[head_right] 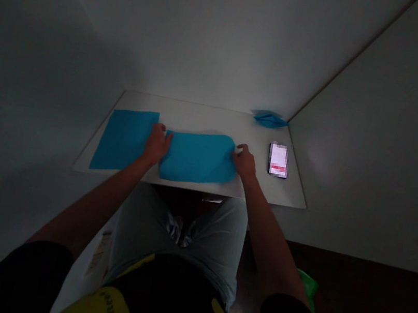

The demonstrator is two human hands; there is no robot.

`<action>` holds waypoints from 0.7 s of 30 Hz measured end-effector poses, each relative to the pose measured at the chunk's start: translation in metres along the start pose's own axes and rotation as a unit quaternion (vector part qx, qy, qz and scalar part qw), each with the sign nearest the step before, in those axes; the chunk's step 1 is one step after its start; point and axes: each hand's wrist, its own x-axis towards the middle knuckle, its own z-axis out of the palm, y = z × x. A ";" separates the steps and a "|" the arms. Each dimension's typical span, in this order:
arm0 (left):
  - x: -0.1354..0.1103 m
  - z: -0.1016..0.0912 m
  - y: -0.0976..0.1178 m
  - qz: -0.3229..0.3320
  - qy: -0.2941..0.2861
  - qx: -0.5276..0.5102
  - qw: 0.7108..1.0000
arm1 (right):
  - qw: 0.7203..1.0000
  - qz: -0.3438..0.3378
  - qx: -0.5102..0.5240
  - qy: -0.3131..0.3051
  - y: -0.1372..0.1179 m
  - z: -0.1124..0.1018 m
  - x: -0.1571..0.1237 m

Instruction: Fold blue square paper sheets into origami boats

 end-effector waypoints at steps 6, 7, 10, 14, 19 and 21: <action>-0.049 0.022 0.021 0.250 -0.103 0.034 0.962 | 0.982 -0.174 -0.067 0.013 -0.038 0.039 -0.034; -0.056 0.027 0.022 0.257 -0.129 0.043 0.957 | 0.977 -0.204 -0.065 -0.021 -0.044 0.051 -0.040; -0.074 0.036 0.022 0.242 -0.157 0.073 0.955 | 0.965 -0.242 -0.067 -0.071 -0.051 0.078 -0.049; -0.087 0.039 0.020 0.229 -0.139 0.091 0.959 | 0.964 -0.244 -0.083 -0.071 -0.036 0.080 -0.026; -0.096 0.041 0.024 0.218 -0.129 0.102 0.962 | 0.974 -0.208 -0.068 -0.056 -0.009 0.054 0.025; -0.098 0.042 0.027 0.209 -0.130 0.104 0.964 | 0.977 -0.202 -0.052 -0.043 -0.009 0.049 0.032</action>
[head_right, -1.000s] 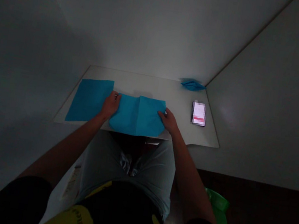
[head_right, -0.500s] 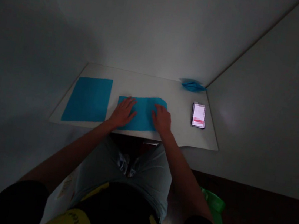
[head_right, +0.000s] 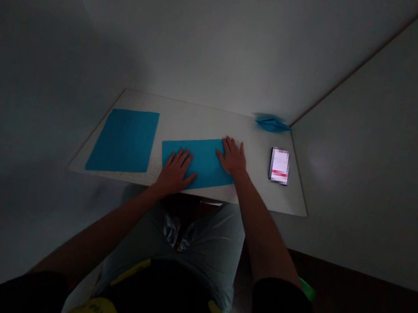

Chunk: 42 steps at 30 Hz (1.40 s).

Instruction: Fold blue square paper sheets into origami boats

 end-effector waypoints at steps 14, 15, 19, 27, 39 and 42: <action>-0.016 -0.006 0.021 -0.055 -0.008 0.002 0.998 | 0.996 -0.073 -0.017 -0.045 -0.030 0.021 -0.019; -0.009 -0.011 0.016 -0.073 -0.012 -0.005 0.997 | 0.995 -0.084 -0.014 -0.055 -0.026 0.017 -0.017; 0.032 -0.036 -0.010 -0.155 -0.007 0.003 0.988 | 0.987 -0.141 0.009 -0.079 -0.029 0.014 -0.029; 0.060 -0.050 -0.017 -0.166 -0.136 -0.060 0.975 | 0.989 -0.069 0.066 0.116 -0.035 0.006 -0.054; 0.012 -0.109 -0.218 -0.356 0.157 -0.212 0.896 | 0.970 0.055 0.144 0.190 -0.026 0.005 -0.108; -0.012 -0.113 -0.247 -0.395 0.151 -0.173 0.889 | 0.975 0.049 0.120 0.180 -0.028 0.007 -0.108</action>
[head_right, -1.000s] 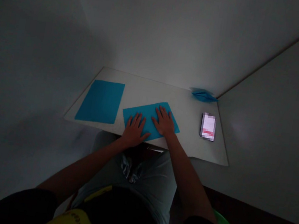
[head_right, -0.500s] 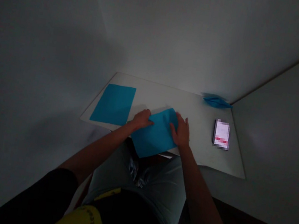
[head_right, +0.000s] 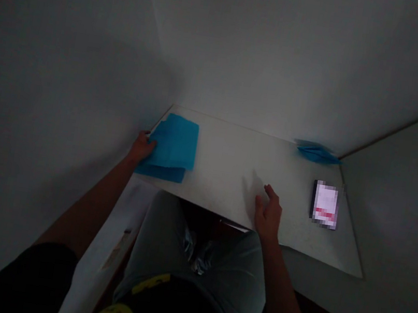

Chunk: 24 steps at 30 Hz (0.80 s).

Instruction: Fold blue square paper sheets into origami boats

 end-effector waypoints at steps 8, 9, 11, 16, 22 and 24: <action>-0.040 0.027 0.018 0.133 0.064 0.142 0.979 | 0.998 -0.023 -0.063 -0.020 -0.001 0.004 0.000; -0.045 0.035 0.024 0.150 0.045 0.140 0.978 | 0.997 -0.025 -0.070 -0.021 -0.001 0.004 -0.001; -0.051 0.050 0.029 0.170 0.004 0.145 0.975 | 0.996 -0.029 -0.086 -0.025 -0.003 0.005 -0.004; -0.043 0.059 0.013 0.207 -0.048 0.195 0.958 | 0.987 -0.063 -0.134 -0.066 -0.007 -0.004 0.006; -0.018 0.044 -0.007 0.259 -0.092 0.264 0.925 | 0.971 -0.062 -0.209 -0.099 0.034 -0.045 0.117; -0.017 0.043 -0.010 0.266 -0.087 0.274 0.920 | 0.971 -0.014 -0.225 -0.079 0.060 -0.055 0.164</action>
